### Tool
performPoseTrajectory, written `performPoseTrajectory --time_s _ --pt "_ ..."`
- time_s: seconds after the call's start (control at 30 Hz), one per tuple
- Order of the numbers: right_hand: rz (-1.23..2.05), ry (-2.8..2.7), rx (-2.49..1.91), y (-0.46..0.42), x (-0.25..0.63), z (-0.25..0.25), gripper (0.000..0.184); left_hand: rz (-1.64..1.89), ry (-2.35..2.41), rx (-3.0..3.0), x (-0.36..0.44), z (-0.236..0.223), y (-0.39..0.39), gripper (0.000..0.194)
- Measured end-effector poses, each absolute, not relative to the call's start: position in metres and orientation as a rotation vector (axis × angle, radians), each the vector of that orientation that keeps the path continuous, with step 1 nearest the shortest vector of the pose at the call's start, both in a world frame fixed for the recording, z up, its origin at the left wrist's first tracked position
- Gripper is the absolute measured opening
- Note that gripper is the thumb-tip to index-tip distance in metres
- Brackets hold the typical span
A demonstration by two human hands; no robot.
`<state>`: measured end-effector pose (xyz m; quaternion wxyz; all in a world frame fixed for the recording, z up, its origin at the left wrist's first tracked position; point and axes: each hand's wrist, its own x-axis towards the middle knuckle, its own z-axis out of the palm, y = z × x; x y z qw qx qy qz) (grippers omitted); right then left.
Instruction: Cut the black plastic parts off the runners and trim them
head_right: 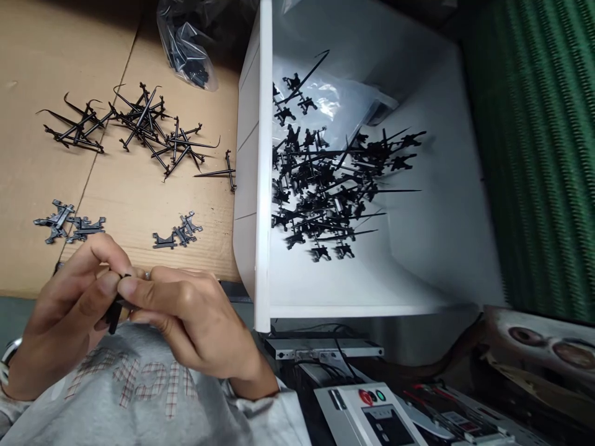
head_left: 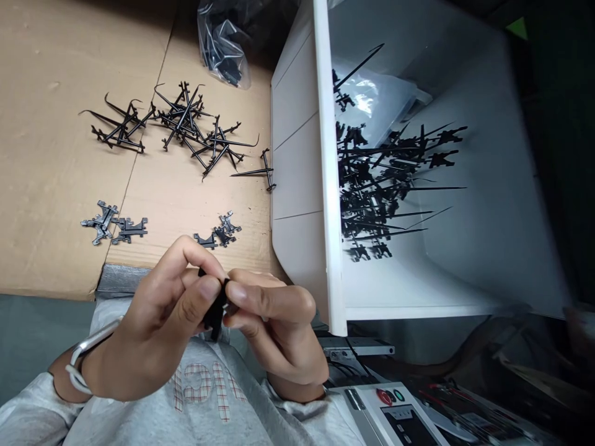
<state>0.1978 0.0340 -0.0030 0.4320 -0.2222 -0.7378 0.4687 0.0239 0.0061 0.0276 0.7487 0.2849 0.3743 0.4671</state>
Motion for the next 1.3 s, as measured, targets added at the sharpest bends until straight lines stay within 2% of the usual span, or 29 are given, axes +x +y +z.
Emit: performPoseTrajectory --time_s 0.37,0.63,0.83,1.3 --pt "1.159 -1.678 -0.496 0.033 0.192 -0.005 0.052 1.011 0.803 0.658 0.023 0.022 0.003 0.02" --pt "1.171 -1.671 -0.486 0.032 0.192 -0.009 0.064 1.028 0.791 0.638 0.025 0.025 0.005 0.021" --pt "1.159 -1.648 -0.488 0.031 0.19 -0.008 0.059 1.021 0.818 0.65 0.025 0.027 0.005 0.025" --pt "1.16 -1.629 -0.496 0.03 0.187 -0.015 0.059 1.048 0.76 0.609 0.026 0.026 0.003 0.019"
